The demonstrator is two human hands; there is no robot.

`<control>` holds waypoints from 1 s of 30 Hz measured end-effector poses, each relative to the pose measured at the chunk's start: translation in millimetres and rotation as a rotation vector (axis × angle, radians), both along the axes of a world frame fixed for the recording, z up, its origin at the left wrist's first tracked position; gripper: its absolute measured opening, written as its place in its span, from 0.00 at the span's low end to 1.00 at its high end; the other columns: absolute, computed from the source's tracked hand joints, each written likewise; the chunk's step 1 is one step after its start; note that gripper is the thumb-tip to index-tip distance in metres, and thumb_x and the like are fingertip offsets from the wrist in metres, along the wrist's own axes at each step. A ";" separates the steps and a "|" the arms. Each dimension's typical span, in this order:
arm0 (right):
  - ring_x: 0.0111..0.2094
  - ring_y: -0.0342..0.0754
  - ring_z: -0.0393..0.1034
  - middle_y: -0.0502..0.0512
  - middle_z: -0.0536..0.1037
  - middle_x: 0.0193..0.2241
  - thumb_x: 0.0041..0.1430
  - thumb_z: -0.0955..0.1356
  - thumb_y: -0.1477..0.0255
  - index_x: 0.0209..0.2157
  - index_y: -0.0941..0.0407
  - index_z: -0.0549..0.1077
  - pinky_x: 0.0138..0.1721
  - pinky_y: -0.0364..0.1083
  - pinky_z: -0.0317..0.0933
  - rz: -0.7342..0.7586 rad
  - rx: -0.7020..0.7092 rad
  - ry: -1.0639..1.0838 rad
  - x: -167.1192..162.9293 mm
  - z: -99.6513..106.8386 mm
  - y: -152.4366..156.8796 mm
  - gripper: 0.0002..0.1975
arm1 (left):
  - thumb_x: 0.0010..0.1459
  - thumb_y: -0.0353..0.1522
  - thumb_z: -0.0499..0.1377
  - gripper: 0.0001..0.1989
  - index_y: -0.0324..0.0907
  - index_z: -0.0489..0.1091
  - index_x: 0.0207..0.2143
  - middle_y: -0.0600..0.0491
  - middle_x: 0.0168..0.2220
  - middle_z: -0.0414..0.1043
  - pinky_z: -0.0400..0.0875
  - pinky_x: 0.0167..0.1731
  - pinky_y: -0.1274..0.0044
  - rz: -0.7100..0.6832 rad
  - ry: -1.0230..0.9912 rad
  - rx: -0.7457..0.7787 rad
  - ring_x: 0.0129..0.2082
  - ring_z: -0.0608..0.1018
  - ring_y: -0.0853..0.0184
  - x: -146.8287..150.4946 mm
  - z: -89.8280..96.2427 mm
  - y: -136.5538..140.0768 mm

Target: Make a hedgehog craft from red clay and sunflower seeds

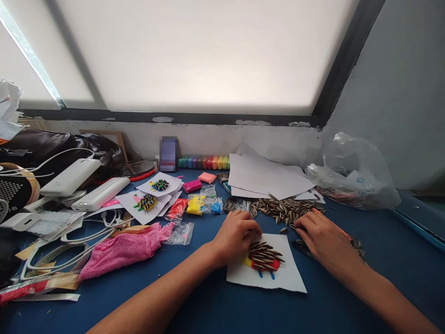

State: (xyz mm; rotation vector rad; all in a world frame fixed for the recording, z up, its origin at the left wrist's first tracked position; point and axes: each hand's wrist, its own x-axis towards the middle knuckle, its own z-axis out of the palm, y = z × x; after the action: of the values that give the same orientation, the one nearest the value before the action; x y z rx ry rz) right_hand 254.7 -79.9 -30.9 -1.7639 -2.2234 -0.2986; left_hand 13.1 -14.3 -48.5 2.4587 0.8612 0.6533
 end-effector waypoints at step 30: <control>0.35 0.50 0.70 0.56 0.74 0.33 0.63 0.59 0.77 0.41 0.53 0.77 0.33 0.46 0.64 0.043 -0.013 -0.085 -25.1 18.9 9.6 0.16 | 0.57 0.27 0.58 0.08 0.44 0.76 0.34 0.51 0.36 0.71 0.61 0.42 0.72 -0.001 0.008 0.002 0.39 0.70 0.65 -0.3 1.3 -1.0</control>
State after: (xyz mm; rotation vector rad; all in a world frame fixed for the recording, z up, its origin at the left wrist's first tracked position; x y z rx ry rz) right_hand 229.6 -70.4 -12.1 -1.7376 -2.3237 -0.3567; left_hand 12.8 -15.4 -47.2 2.4643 0.8629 0.6450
